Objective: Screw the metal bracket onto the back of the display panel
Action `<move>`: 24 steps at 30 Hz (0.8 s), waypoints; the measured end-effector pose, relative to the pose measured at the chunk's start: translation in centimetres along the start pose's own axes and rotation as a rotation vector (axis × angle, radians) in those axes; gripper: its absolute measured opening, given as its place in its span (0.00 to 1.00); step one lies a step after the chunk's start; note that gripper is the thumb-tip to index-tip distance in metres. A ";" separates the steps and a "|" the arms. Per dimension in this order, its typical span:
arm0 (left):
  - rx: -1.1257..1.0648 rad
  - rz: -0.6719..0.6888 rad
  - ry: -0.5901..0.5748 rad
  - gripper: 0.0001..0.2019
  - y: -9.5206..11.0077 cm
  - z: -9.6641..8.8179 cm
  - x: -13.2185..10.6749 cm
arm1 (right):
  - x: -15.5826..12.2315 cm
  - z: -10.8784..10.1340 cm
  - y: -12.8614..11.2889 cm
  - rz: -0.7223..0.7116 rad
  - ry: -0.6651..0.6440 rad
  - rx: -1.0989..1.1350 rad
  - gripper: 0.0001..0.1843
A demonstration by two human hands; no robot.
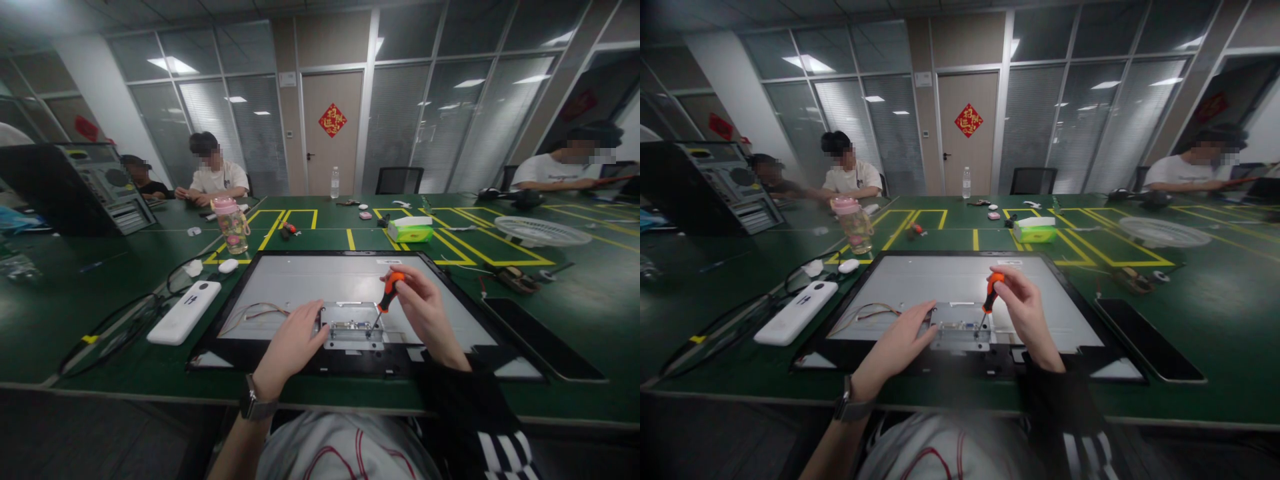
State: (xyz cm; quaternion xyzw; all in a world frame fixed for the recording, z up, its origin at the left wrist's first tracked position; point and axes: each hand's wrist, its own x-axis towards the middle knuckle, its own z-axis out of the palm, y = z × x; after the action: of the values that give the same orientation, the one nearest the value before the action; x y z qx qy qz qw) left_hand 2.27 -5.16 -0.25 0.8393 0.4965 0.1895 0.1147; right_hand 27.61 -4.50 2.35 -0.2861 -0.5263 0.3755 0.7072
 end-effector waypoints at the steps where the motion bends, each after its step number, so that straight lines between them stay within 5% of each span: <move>1: 0.000 0.001 0.000 0.24 0.0 0.0 0.0 | 0.0 -0.1 0.1 -0.004 0.016 -0.013 0.12; 24: 0.005 -0.014 -0.017 0.24 0.3 -0.3 0.1 | -0.1 0.3 -0.2 0.040 -0.050 0.003 0.13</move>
State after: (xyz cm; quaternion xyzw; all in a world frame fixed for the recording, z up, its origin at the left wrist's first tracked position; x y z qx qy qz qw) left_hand 2.40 -5.24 0.12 0.8378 0.5017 0.1800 0.1180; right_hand 27.36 -4.67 2.56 -0.2858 -0.5375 0.3975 0.6866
